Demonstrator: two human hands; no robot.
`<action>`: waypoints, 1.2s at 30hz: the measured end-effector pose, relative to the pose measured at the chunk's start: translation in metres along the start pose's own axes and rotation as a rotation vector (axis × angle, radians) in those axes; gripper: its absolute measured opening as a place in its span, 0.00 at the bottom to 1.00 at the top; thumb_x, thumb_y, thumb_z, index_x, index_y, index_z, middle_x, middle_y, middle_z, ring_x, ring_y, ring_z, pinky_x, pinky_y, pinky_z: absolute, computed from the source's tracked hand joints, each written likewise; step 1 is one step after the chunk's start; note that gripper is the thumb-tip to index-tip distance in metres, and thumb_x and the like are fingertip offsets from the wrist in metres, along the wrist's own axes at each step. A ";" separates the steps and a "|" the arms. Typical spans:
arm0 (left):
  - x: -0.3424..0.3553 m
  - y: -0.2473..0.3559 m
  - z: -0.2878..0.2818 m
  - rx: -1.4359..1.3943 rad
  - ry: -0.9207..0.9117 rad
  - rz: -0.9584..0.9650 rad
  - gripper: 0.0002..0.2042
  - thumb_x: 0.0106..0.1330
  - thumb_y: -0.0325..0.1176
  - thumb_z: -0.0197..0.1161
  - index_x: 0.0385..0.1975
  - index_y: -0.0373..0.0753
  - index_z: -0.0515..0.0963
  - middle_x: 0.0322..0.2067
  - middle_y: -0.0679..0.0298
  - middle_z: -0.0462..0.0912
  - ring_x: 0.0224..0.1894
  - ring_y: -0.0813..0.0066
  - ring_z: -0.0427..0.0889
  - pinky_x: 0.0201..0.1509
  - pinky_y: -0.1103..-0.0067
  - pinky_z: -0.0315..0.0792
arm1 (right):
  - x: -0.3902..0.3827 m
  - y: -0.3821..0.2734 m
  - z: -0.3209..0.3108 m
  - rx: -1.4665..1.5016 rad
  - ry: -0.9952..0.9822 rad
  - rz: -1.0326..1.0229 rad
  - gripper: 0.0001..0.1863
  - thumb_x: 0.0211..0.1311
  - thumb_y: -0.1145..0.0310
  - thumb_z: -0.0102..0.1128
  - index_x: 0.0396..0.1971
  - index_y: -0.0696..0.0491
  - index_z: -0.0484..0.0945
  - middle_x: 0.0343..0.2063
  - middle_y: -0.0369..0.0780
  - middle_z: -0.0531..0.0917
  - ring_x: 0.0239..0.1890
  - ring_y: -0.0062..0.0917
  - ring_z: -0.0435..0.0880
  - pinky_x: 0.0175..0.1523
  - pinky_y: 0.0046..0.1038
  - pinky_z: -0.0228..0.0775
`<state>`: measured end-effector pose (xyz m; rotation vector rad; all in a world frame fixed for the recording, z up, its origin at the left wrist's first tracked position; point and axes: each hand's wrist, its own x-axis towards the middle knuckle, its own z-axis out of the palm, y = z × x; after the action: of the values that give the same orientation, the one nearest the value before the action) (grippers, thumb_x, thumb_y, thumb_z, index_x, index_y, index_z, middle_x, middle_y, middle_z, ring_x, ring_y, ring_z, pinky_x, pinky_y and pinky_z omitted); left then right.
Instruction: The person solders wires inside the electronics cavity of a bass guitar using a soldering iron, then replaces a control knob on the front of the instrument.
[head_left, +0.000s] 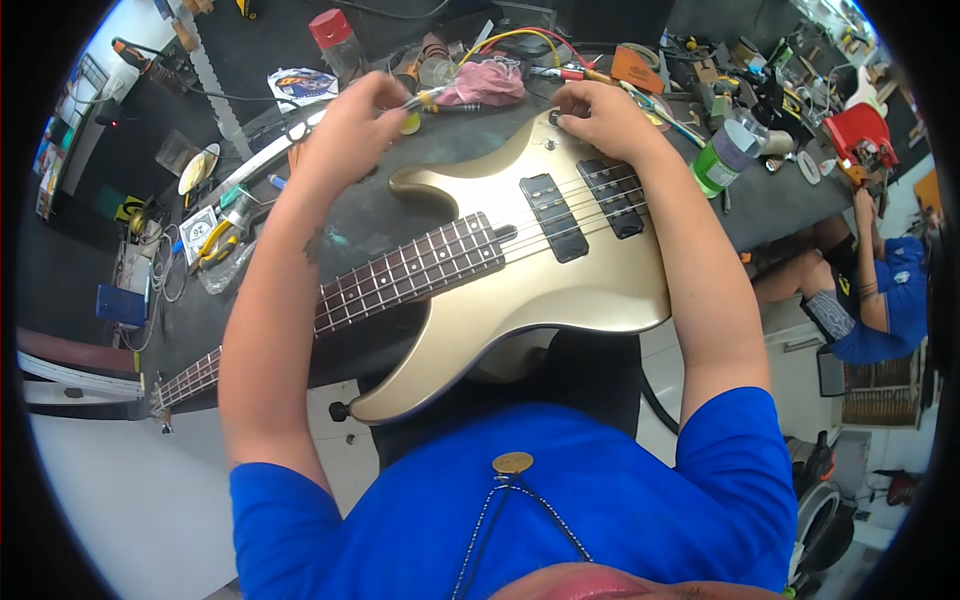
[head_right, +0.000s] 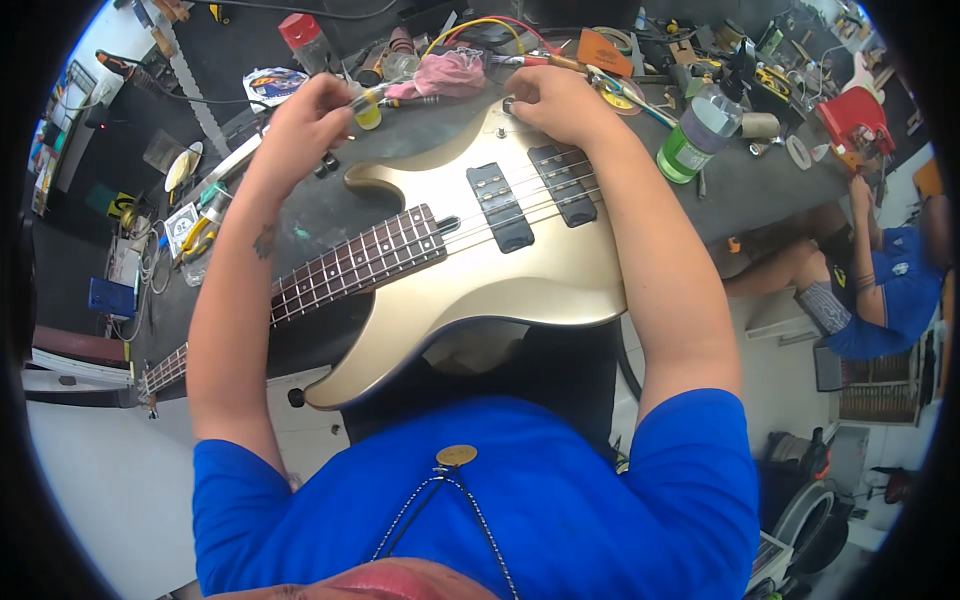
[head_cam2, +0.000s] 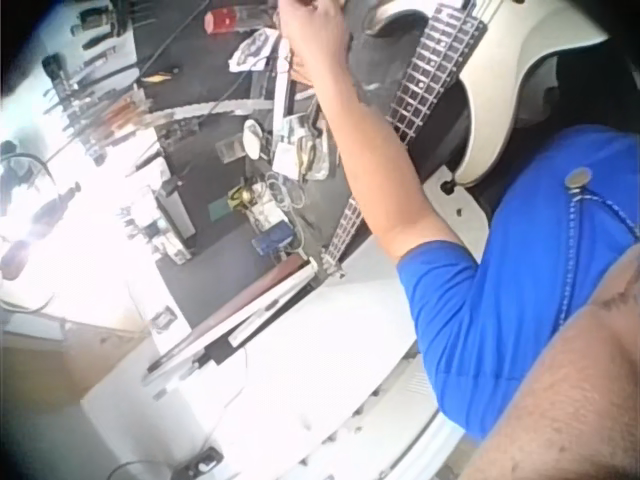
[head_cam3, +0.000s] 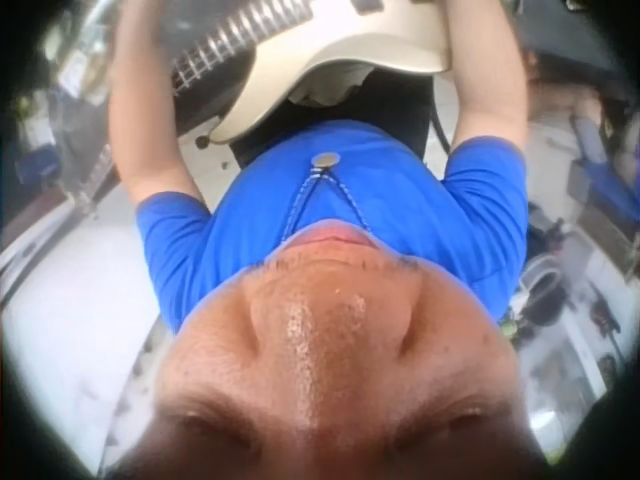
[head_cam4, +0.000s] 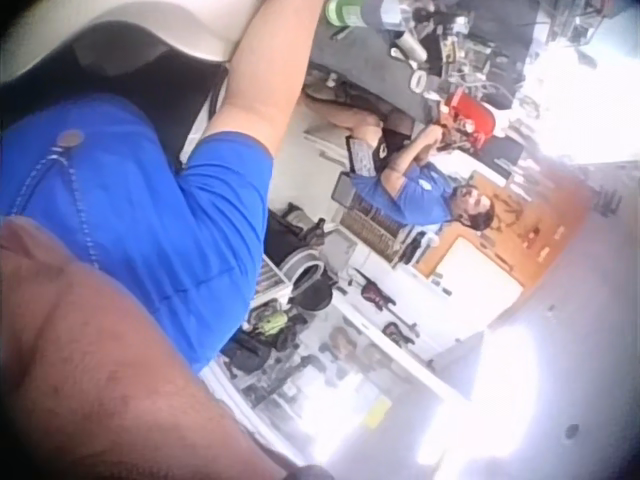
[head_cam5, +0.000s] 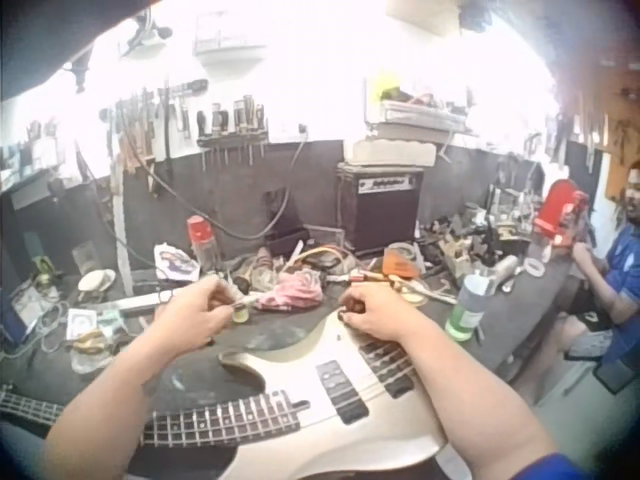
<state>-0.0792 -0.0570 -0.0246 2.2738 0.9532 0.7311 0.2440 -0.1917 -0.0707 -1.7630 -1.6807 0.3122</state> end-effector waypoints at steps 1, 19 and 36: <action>0.007 0.006 0.011 -0.137 -0.067 0.017 0.11 0.65 0.27 0.61 0.45 0.32 0.81 0.42 0.55 0.87 0.42 0.64 0.86 0.48 0.70 0.78 | -0.001 0.000 -0.001 -0.007 -0.027 0.018 0.14 0.64 0.72 0.67 0.49 0.56 0.85 0.36 0.38 0.87 0.39 0.22 0.84 0.49 0.27 0.77; 0.029 -0.019 0.081 -0.092 -0.135 0.140 0.12 0.63 0.30 0.66 0.45 0.34 0.82 0.42 0.56 0.88 0.46 0.63 0.87 0.53 0.69 0.78 | 0.000 0.003 -0.002 0.019 -0.055 0.076 0.13 0.67 0.70 0.66 0.50 0.55 0.85 0.42 0.39 0.88 0.45 0.22 0.86 0.54 0.26 0.79; 0.021 -0.005 0.079 -0.042 -0.160 0.211 0.11 0.67 0.31 0.67 0.46 0.35 0.82 0.35 0.63 0.87 0.38 0.75 0.85 0.46 0.75 0.77 | -0.001 0.007 -0.002 -0.042 -0.044 0.039 0.13 0.66 0.68 0.66 0.48 0.54 0.86 0.39 0.38 0.88 0.43 0.22 0.85 0.51 0.27 0.78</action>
<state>-0.0168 -0.0607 -0.0771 2.3787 0.6253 0.6377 0.2507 -0.1928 -0.0734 -1.8337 -1.6963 0.3376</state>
